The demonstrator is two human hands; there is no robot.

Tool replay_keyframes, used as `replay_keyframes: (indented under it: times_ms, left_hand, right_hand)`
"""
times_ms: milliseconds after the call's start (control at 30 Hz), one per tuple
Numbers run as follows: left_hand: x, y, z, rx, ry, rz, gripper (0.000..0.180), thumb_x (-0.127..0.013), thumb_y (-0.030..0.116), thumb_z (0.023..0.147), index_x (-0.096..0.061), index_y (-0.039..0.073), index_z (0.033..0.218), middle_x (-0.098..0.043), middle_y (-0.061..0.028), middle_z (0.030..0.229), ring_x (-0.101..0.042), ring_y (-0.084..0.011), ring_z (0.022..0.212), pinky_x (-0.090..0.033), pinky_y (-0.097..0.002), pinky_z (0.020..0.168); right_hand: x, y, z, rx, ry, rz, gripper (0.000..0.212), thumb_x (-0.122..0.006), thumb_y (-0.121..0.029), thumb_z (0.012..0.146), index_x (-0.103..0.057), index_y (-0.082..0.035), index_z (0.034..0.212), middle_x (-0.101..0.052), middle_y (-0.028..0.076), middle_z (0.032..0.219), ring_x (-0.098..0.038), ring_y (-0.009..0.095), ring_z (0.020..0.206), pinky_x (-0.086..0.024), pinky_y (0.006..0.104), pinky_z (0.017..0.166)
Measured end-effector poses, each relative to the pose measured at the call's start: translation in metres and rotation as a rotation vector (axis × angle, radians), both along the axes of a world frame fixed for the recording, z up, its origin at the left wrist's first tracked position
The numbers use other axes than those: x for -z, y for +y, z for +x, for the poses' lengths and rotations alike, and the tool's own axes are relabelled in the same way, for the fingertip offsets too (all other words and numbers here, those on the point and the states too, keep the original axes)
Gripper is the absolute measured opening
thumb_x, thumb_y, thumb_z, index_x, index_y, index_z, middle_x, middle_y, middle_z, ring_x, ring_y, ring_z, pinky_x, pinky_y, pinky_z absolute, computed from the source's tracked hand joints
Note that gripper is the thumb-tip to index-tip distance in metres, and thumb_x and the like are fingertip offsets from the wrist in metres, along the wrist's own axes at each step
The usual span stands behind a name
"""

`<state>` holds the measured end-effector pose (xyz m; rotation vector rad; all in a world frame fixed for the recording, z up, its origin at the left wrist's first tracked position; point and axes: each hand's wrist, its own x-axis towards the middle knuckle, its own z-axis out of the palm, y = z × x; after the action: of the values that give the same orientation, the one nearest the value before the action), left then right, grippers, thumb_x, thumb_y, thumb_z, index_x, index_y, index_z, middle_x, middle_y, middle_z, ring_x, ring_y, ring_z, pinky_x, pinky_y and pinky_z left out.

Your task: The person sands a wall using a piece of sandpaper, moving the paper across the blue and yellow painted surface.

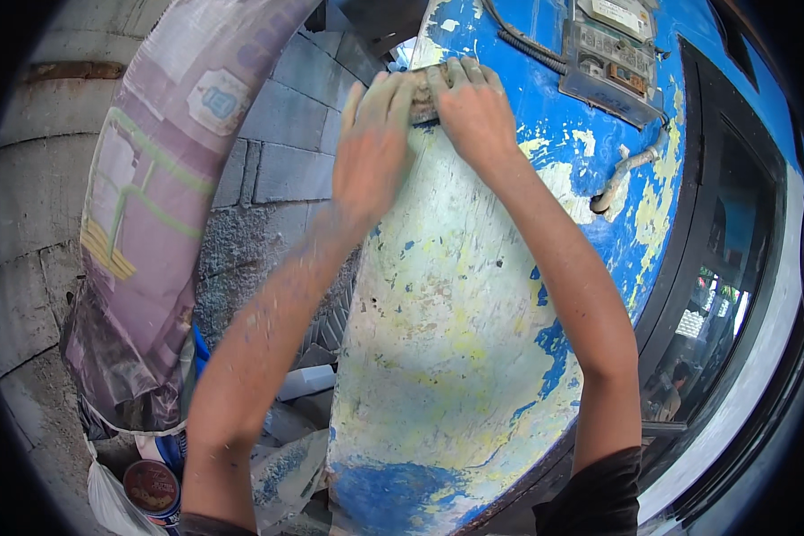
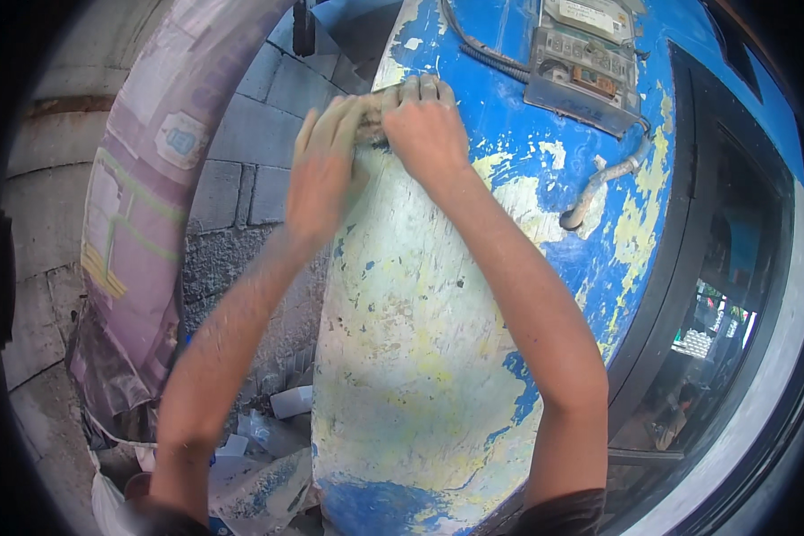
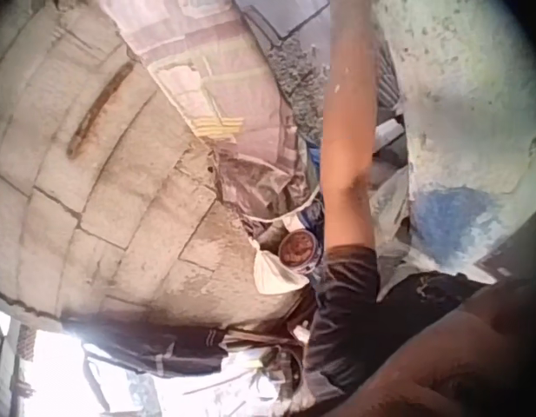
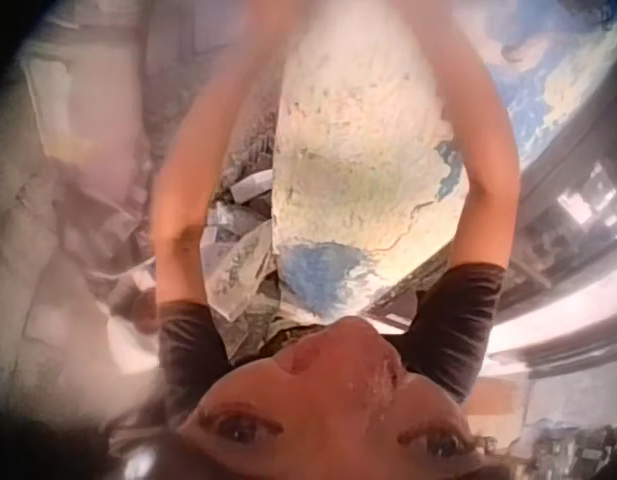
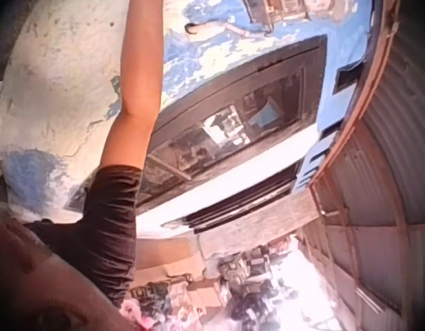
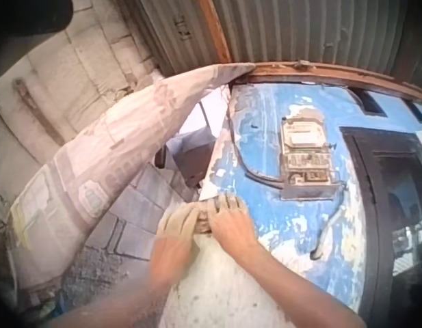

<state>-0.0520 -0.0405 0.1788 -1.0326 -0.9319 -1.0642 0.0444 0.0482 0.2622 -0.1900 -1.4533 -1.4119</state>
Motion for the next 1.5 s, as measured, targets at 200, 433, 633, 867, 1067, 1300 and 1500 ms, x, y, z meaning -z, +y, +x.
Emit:
replay_keyframes:
  times_ms: [200, 433, 633, 867, 1067, 1300, 1500]
  left_hand:
    - [-0.049, 0.018, -0.006, -0.052, -0.079, -0.216, 0.032, -0.058, -0.002, 0.072, -0.055, -0.002, 0.104, -0.058, -0.0199, 0.108, -0.055, -0.0366, 0.102, -0.045, -0.0427, 0.086]
    - [-0.109, 0.027, -0.036, -0.186, 0.022, 0.029, 0.010, -0.059, 0.005, 0.076, -0.063, -0.001, 0.084, -0.062, -0.0176, 0.087, -0.061, -0.0323, 0.088, -0.051, -0.0398, 0.076]
    - [-0.124, 0.030, -0.036, -0.172, 0.019, -0.028, 0.018, -0.047, 0.003, 0.081, -0.062, 0.000, 0.090, -0.061, -0.0201, 0.092, -0.060, -0.0374, 0.089, -0.050, -0.0435, 0.077]
    - [-0.177, 0.033, -0.059, -0.277, 0.042, -0.016, 0.015, -0.052, 0.005, 0.081, -0.062, -0.001, 0.089, -0.061, -0.0220, 0.096, -0.060, -0.0378, 0.092, -0.049, -0.0430, 0.080]
    - [-0.153, 0.001, -0.060, -0.266, 0.194, 0.246, 0.039, -0.059, 0.013, 0.081, -0.050, -0.001, 0.116, -0.058, -0.0222, 0.109, -0.057, -0.0392, 0.100, -0.046, -0.0436, 0.085]
    - [0.030, -0.047, 0.019, 0.111, -0.047, -0.138, 0.036, -0.063, 0.005, 0.080, -0.049, -0.001, 0.113, -0.059, -0.0191, 0.109, -0.059, -0.0351, 0.100, -0.048, -0.0402, 0.083]
    - [0.096, -0.078, 0.023, 0.026, -0.050, -0.244, 0.038, -0.063, -0.003, 0.075, -0.050, 0.000, 0.112, -0.058, -0.0179, 0.110, -0.058, -0.0342, 0.100, -0.047, -0.0383, 0.084]
  right_hand:
    - [-0.016, 0.000, -0.002, -0.030, -0.094, -0.040, 0.027, -0.053, -0.008, 0.080, -0.059, 0.002, 0.104, -0.061, 0.019, 0.109, -0.058, 0.031, 0.107, -0.043, 0.0380, 0.097]
    - [-0.058, -0.011, -0.010, -0.054, -0.128, 0.082, 0.019, -0.054, -0.011, 0.078, -0.063, 0.000, 0.090, -0.065, 0.018, 0.097, -0.063, 0.031, 0.091, -0.051, 0.0384, 0.081]
    - [-0.084, 0.004, -0.009, -0.045, -0.176, 0.045, 0.014, -0.056, -0.010, 0.074, -0.069, -0.008, 0.076, -0.067, 0.013, 0.081, -0.066, 0.030, 0.077, -0.053, 0.0401, 0.066]
    - [-0.130, 0.010, -0.043, -0.195, -0.046, 0.049, 0.015, -0.056, -0.009, 0.075, -0.070, -0.007, 0.079, -0.068, 0.015, 0.083, -0.067, 0.030, 0.079, -0.054, 0.0394, 0.070]
    - [-0.172, -0.017, -0.082, -0.313, 0.074, -0.058, 0.017, -0.055, -0.011, 0.080, -0.071, -0.008, 0.085, -0.068, 0.015, 0.089, -0.067, 0.031, 0.083, -0.054, 0.0400, 0.072]
    - [-0.163, 0.007, -0.092, -0.329, -0.069, -0.183, 0.020, -0.051, -0.009, 0.081, -0.068, -0.008, 0.091, -0.066, 0.019, 0.088, -0.064, 0.036, 0.087, -0.052, 0.0439, 0.075]
    - [-0.030, -0.019, -0.089, -0.589, -0.214, -0.051, 0.016, -0.054, -0.006, 0.079, -0.062, -0.001, 0.092, -0.065, 0.017, 0.086, -0.065, 0.032, 0.083, -0.053, 0.0400, 0.071]
